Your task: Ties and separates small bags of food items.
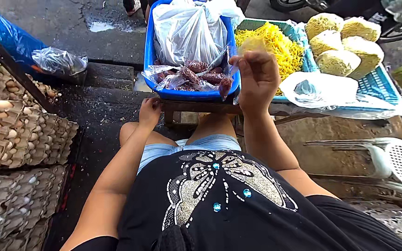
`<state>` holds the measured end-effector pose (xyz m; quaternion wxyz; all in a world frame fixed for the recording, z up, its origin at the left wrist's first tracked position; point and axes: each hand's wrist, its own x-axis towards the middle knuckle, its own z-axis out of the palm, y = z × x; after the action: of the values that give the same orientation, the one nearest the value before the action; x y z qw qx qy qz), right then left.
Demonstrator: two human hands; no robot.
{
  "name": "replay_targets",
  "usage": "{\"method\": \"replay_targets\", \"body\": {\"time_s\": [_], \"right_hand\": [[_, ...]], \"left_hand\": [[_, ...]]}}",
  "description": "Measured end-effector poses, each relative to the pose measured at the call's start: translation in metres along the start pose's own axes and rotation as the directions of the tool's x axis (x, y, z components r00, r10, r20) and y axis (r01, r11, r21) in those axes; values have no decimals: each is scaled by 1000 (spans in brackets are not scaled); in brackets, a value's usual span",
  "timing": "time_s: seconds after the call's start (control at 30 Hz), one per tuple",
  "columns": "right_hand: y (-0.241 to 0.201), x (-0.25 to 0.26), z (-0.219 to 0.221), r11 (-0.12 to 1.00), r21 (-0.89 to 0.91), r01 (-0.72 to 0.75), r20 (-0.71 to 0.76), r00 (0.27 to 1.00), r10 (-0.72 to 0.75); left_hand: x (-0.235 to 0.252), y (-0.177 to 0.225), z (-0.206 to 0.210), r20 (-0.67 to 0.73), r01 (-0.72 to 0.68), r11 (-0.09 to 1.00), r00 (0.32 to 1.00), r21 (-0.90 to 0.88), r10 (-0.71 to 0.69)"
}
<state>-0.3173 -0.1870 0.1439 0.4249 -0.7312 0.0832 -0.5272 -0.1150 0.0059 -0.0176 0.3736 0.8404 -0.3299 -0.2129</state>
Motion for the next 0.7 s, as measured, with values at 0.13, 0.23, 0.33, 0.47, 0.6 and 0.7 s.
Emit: {"method": "replay_targets", "body": {"time_s": [0.13, 0.23, 0.33, 0.47, 0.6, 0.7], "right_hand": [[-10, -24, -6, 998, 53, -26, 26, 999, 25], [-16, -42, -5, 987, 107, -123, 119, 987, 110], [-20, -63, -4, 970, 83, -228, 216, 954, 205], [-17, -74, 7, 964, 69, -256, 242, 942, 233], [-20, -67, 13, 965, 131, -229, 260, 947, 189], [-16, -66, 17, 974, 122, -191, 279, 948, 151]], "left_hand": [[-5, 7, -7, -35, 24, 1000, 999, 16, -24], [-8, 9, -12, -50, 32, 999, 998, 4, -32], [-14, 4, -11, -22, 15, 1000, 1000, 0, -15], [-1, 8, -12, -58, 16, 999, 998, -28, -17], [1, 27, -22, -36, 31, 998, 999, -51, -33], [2, 26, -22, -48, 15, 997, 999, -72, -19]]}}
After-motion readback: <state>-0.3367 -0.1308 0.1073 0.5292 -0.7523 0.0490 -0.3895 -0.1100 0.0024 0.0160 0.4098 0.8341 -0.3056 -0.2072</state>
